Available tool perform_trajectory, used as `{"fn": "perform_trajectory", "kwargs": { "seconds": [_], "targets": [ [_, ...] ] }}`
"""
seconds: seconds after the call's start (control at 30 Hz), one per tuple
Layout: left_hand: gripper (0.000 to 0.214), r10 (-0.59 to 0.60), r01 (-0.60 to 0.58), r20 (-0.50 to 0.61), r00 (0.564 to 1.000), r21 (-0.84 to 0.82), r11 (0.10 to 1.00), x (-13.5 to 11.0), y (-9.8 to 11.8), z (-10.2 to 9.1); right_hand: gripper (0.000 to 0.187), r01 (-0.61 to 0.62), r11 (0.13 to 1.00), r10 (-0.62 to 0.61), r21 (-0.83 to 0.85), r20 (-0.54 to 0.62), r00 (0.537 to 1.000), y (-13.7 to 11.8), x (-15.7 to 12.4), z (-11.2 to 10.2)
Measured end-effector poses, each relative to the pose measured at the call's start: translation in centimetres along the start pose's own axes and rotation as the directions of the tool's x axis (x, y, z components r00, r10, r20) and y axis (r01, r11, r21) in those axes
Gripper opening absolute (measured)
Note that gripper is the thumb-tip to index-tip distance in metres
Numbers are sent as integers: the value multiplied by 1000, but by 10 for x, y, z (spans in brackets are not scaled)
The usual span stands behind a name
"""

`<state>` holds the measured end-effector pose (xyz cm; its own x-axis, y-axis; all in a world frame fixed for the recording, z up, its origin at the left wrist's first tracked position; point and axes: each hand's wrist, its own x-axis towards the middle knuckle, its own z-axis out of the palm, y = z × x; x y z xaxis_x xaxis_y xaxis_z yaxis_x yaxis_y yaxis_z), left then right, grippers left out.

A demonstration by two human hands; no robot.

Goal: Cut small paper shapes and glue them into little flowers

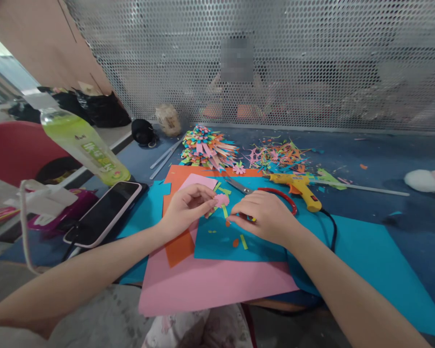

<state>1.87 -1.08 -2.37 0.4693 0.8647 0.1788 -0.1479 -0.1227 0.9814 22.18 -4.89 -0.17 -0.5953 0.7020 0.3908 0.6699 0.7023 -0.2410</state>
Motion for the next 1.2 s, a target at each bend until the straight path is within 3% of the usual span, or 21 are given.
{"fn": "perform_trajectory", "kwargs": {
  "seconds": [0.43,0.77,1.03,1.2],
  "targets": [
    [17,44,-43,15,999,-47,998,-4,-1,5,27,-97,994,94,-54,-71,993,-6,-1,4],
    [17,67,-65,39,997,-44,997,-7,0,5,30,-72,994,65,-80,-88,994,-4,-4,6],
    [15,50,-47,44,998,-74,996,-7,3,6,30,-102,992,96,-78,-82,992,-6,-3,6],
    [17,-39,39,6,999,-138,990,-4,0,5,29,-122,991,113,-60,-136,984,-7,-3,3]
  ]
}}
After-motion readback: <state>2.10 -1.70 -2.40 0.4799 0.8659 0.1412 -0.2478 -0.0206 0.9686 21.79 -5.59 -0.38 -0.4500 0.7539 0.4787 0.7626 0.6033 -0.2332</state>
